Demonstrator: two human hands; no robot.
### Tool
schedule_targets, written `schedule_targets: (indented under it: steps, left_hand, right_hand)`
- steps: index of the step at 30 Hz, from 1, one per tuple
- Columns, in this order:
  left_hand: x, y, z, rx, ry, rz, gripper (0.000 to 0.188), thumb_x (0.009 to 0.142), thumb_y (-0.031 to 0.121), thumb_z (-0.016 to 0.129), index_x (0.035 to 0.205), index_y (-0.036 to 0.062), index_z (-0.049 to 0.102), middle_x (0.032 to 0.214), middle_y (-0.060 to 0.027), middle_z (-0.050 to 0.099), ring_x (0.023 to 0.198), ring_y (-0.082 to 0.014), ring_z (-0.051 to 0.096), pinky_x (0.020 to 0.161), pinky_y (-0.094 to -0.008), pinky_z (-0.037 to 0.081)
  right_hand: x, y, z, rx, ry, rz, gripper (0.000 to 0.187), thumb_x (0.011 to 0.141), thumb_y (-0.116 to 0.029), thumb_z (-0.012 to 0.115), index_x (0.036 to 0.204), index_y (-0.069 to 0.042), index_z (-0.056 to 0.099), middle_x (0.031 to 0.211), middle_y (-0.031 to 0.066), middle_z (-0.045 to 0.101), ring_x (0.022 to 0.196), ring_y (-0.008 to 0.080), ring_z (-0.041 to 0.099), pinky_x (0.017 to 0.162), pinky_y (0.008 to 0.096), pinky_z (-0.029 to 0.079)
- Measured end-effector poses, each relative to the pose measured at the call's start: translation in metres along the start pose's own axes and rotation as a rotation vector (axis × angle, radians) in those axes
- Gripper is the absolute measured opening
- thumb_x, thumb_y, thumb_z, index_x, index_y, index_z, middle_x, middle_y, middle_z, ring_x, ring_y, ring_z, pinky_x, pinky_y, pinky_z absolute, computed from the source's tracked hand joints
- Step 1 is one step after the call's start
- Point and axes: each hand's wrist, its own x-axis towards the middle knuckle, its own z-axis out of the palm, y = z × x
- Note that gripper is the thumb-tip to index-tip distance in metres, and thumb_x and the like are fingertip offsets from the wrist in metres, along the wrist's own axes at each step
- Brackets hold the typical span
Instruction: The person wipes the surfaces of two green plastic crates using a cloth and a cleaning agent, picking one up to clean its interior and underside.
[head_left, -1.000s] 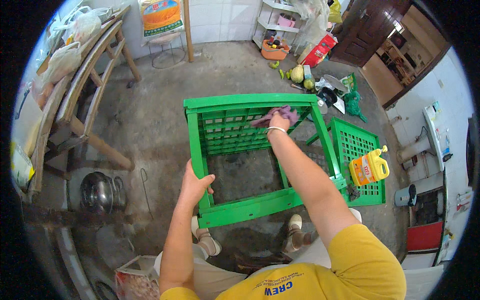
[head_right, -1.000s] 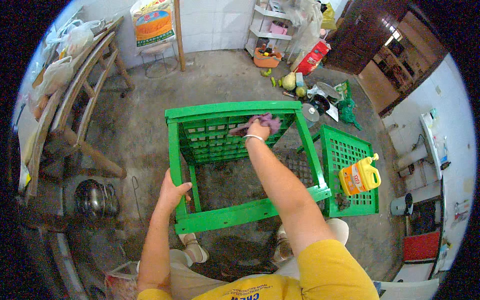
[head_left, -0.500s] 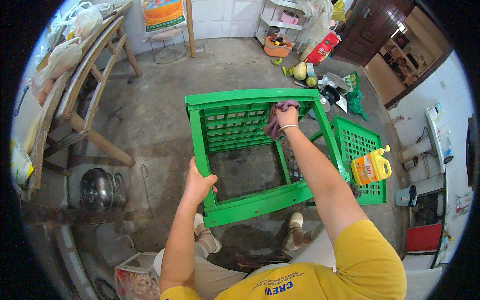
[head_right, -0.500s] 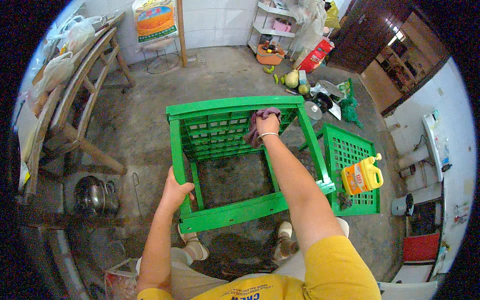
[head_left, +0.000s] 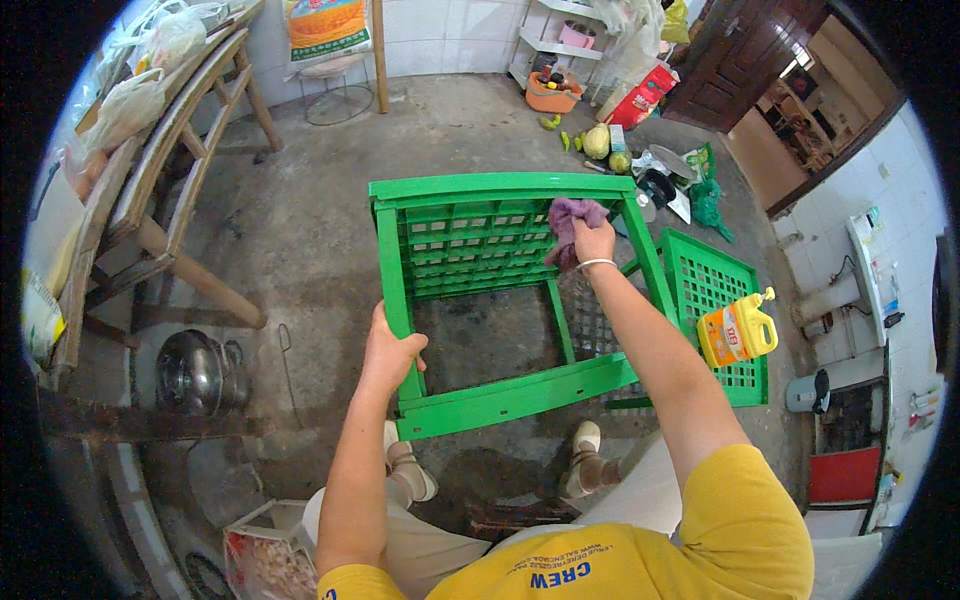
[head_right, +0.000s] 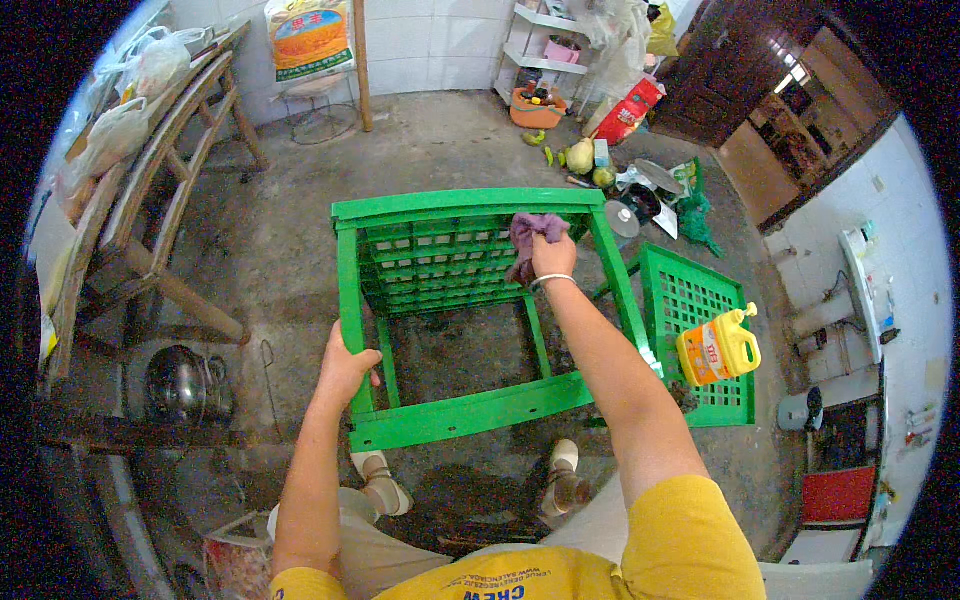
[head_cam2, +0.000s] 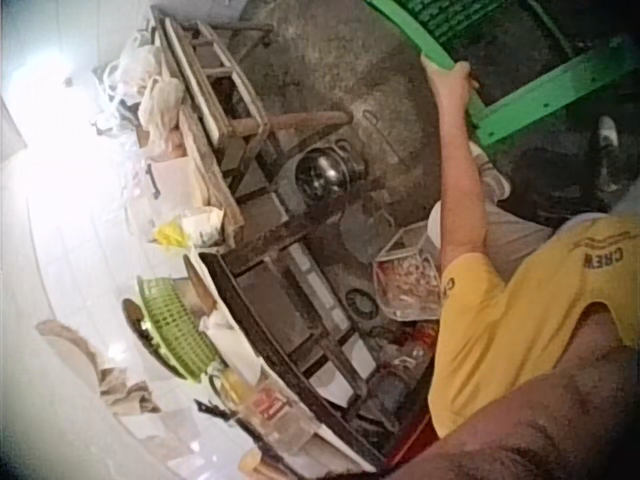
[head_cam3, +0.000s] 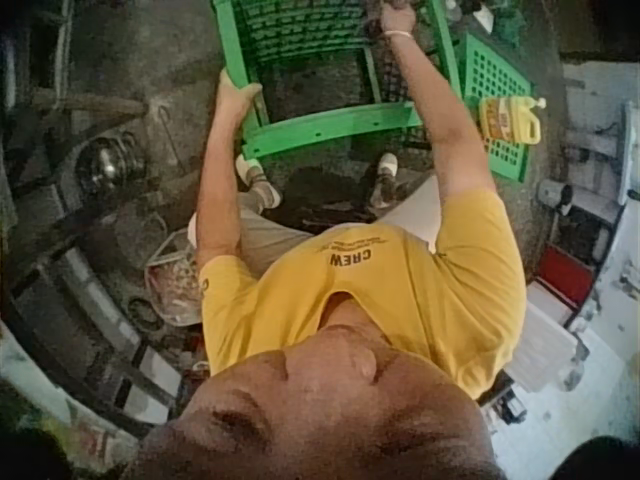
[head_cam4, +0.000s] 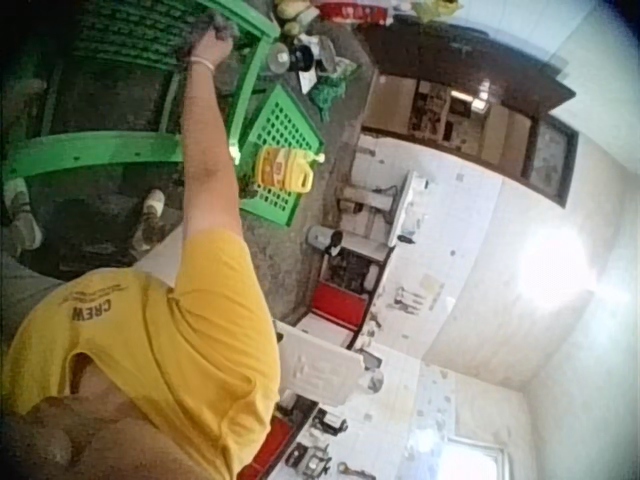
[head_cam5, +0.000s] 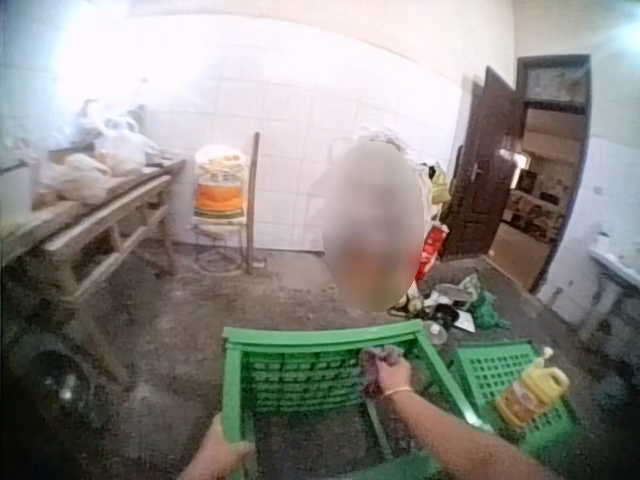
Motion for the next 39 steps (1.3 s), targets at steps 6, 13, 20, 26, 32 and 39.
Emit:
schedule_targets:
  steps: [6,13,20,26,32,39]
  left_hand:
    - [0.001,-0.006,-0.004,0.009,-0.016,0.022,0.076,0.068,-0.003,0.057,0.137,0.0034,0.024,0.095,-0.0133,0.053,0.049,-0.0195,0.057,0.048,-0.0339,0.049]
    - [0.004,-0.007,-0.004,-0.006,-0.037,0.015,0.075,0.068,-0.003,0.056,0.136,0.0037,0.024,0.092,-0.0125,0.053,0.050,-0.0200,0.057,0.049,-0.0349,0.049]
    - [-0.001,0.003,0.001,-0.025,0.006,-0.009,0.071,0.069,-0.003,0.057,0.133,0.0021,0.027,0.087,-0.0112,0.054,0.048,-0.0193,0.055,0.047,-0.0340,0.048]
    - [0.003,0.003,0.005,-0.014,0.009,0.012,0.069,0.069,-0.003,0.057,0.132,0.0024,0.030,0.085,-0.0102,0.054,0.048,-0.0191,0.055,0.047,-0.0338,0.048]
    - [0.001,0.005,0.004,0.002,0.006,0.002,0.070,0.069,-0.005,0.056,0.133,0.0029,0.029,0.085,-0.0103,0.054,0.050,-0.0194,0.055,0.047,-0.0332,0.048]
    - [0.000,0.008,-0.001,-0.005,-0.030,-0.028,0.073,0.068,-0.008,0.054,0.134,0.0034,0.025,0.087,-0.0105,0.054,0.051,-0.0196,0.056,0.047,-0.0329,0.048]
  right_hand:
    - [-0.012,-0.002,0.025,-0.352,-0.004,-0.138,0.042,0.078,-0.025,0.066,0.108,0.000,0.051,0.096,0.0258,0.060,0.092,0.0447,0.056,0.080,0.0466,0.046]
    - [-0.005,0.005,0.053,-0.366,0.196,-0.218,0.035,0.074,-0.017,0.067,0.103,0.000,0.054,0.118,0.0252,0.046,0.097,0.0428,0.054,0.083,0.0447,0.047]
    - [-0.019,0.004,0.032,-0.487,-0.362,-0.056,0.026,0.071,-0.017,0.066,0.091,-0.001,0.062,0.091,0.0197,0.065,0.090,0.0389,0.060,0.081,0.0431,0.048]
    - [-0.017,0.015,0.010,-0.093,0.056,0.259,0.029,0.068,-0.016,0.070,0.092,-0.002,0.063,0.088,0.0156,0.067,0.081,0.0315,0.064,0.077,0.0381,0.050]
    - [0.054,0.056,0.022,0.313,0.647,0.340,0.024,0.071,-0.008,0.066,0.093,0.001,0.062,0.090,0.0126,0.067,0.080,0.0267,0.064,0.078,0.0375,0.050]
    - [0.043,0.053,0.007,-0.404,0.181,0.056,0.048,0.081,-0.044,0.060,0.090,0.003,0.065,0.094,0.0270,0.064,0.091,0.0429,0.060,0.082,0.0460,0.046]
